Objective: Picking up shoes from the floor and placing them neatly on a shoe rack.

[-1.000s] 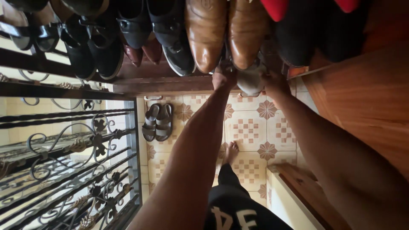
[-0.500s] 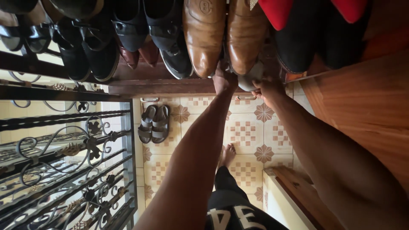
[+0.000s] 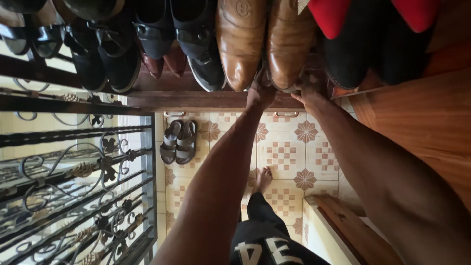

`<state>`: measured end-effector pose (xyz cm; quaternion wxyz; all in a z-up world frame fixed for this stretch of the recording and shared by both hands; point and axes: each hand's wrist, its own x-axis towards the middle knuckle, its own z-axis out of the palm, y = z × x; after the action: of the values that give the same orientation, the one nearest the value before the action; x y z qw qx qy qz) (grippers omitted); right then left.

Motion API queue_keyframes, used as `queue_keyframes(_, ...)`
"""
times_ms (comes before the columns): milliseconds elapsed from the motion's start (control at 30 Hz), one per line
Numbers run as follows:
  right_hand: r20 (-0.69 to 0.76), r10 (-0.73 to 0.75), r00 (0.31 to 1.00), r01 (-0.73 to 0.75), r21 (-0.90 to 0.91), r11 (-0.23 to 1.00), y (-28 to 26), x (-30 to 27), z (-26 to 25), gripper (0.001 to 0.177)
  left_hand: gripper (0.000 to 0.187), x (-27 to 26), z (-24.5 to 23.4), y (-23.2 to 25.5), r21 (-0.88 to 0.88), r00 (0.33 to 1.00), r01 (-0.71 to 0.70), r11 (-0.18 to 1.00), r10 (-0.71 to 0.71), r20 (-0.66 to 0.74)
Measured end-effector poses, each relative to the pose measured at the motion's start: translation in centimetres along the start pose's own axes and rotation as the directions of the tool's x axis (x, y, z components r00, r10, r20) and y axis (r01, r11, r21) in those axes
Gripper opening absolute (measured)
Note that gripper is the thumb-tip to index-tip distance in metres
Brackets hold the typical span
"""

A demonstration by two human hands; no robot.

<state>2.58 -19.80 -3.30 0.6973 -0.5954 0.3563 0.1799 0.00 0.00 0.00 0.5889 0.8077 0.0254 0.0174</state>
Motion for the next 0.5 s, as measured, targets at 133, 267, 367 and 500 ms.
queue_keyframes(133, 0.03, -0.057, 0.998, 0.055, 0.061, 0.997, 0.6, 0.3, -0.3, 0.07, 0.081, 1.0, 0.5, 0.0, -0.262, 0.982, 0.107, 0.959, -0.062, 0.176)
queue_keyframes(267, 0.014, -0.08, 0.997, 0.081, -0.072, 0.994, 0.4, -1.1, 0.6, 0.084, 0.073, 2.7, 3.1, -5.2, 0.003, 0.971, -0.152, 0.988, 0.149, 0.188)
queue_keyframes(367, 0.079, -0.013, 0.997, 0.018, -0.064, 0.998, 1.0, -0.9, -0.3, 0.103, 0.063, 3.4, 4.1, -6.4, 0.215, 0.947, -0.26, 0.941, 0.205, 0.246)
queue_keyframes(500, 0.084, 0.019, 0.996, -0.005, -0.155, 0.988, -0.9, -5.6, 0.3, 0.122, 0.094, 0.7, 0.1, 0.6, 0.07, 0.978, -0.175, 0.982, 0.165, 0.127)
